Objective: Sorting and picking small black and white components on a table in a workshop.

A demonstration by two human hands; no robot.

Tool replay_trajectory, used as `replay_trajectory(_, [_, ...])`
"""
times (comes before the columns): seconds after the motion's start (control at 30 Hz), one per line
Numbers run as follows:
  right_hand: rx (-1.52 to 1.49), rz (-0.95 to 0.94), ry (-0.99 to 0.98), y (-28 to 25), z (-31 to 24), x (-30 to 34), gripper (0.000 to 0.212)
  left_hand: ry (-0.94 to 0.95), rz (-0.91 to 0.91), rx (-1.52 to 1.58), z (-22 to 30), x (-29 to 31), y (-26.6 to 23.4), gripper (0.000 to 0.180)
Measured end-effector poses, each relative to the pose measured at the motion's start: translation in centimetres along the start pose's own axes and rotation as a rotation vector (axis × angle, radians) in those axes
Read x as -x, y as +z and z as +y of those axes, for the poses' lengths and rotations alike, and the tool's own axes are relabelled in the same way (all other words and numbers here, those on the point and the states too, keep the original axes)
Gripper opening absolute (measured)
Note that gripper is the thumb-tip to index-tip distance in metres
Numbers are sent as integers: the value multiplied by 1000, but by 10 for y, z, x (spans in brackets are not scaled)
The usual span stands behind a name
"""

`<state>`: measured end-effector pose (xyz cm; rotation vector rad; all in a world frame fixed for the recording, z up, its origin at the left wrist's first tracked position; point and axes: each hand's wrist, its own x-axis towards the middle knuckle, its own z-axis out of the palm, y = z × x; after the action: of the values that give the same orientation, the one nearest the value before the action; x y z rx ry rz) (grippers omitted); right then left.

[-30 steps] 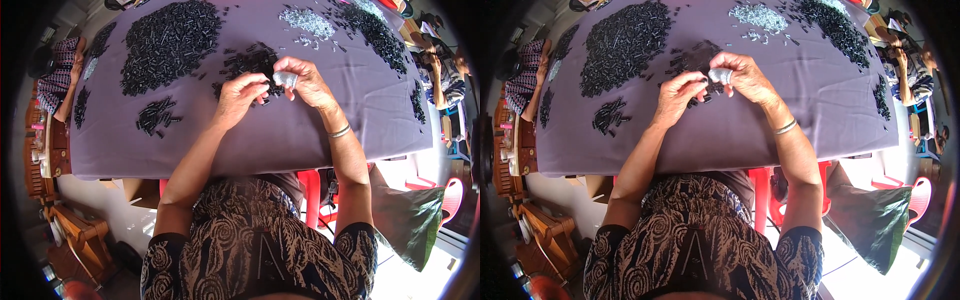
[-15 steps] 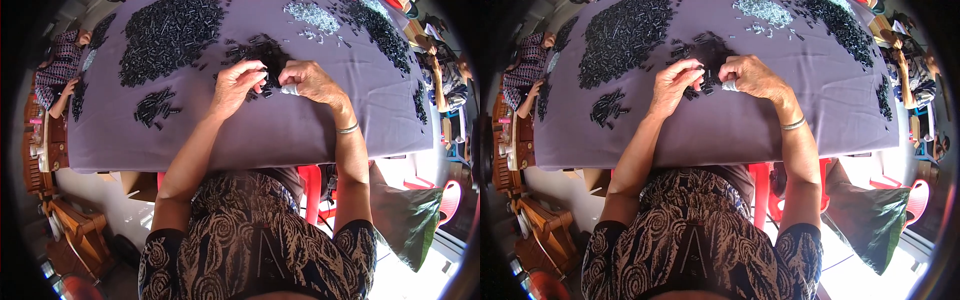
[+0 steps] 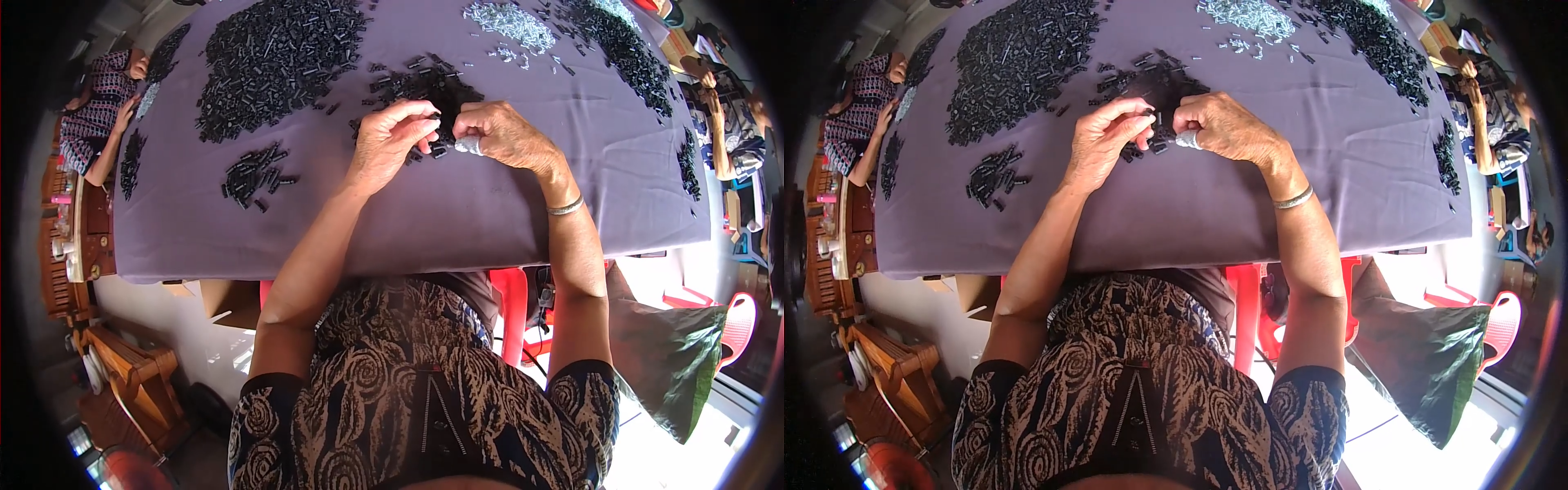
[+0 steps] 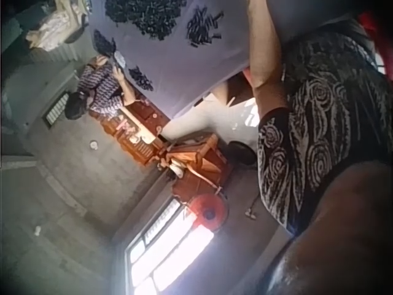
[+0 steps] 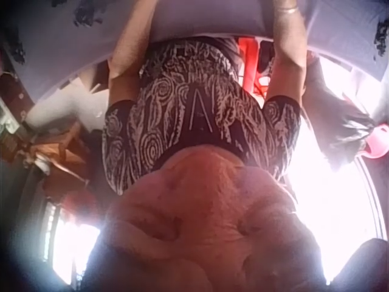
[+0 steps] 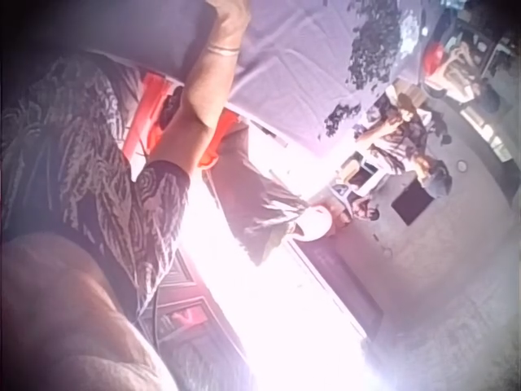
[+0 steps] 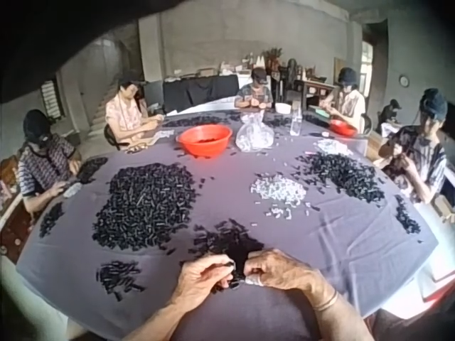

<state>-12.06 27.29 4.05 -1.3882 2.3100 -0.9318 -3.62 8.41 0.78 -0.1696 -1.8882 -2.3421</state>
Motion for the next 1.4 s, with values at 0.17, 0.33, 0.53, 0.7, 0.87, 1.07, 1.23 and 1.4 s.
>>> replay_trajectory(0.17, [-136, 73, 85, -3, 4, 2, 9, 1, -1, -3, 1, 0, -1, 17])
replay_trajectory(0.33, [-266, 57, 42, -2, 0, 1, 12, 4, 2, 7, 2, 1, -2, 17])
replay_trajectory(0.53, [0, 62, -39, 10, -6, -4, 10, 12, -11, -17, 0, 0, -2, 16])
replay_trajectory(0.7, [-11, 89, -41, 15, -5, -6, 9, 4, -27, -8, -2, -1, -5, 18])
replay_trajectory(0.87, [-282, 152, 99, 9, 5, -1, 9, 22, -18, 2, 0, -1, -2, 17])
replay_trajectory(1.07, [-550, 182, 108, 5, -1, 0, 4, 29, -14, -20, 1, 2, 0, 17])
replay_trajectory(1.23, [-575, 208, 140, 2, -8, 1, 5, 52, -49, -162, 1, 5, 0, 18])
replay_trajectory(1.4, [-496, 237, 133, 0, 0, 2, 8, 46, -44, -136, 1, 3, 1, 18])
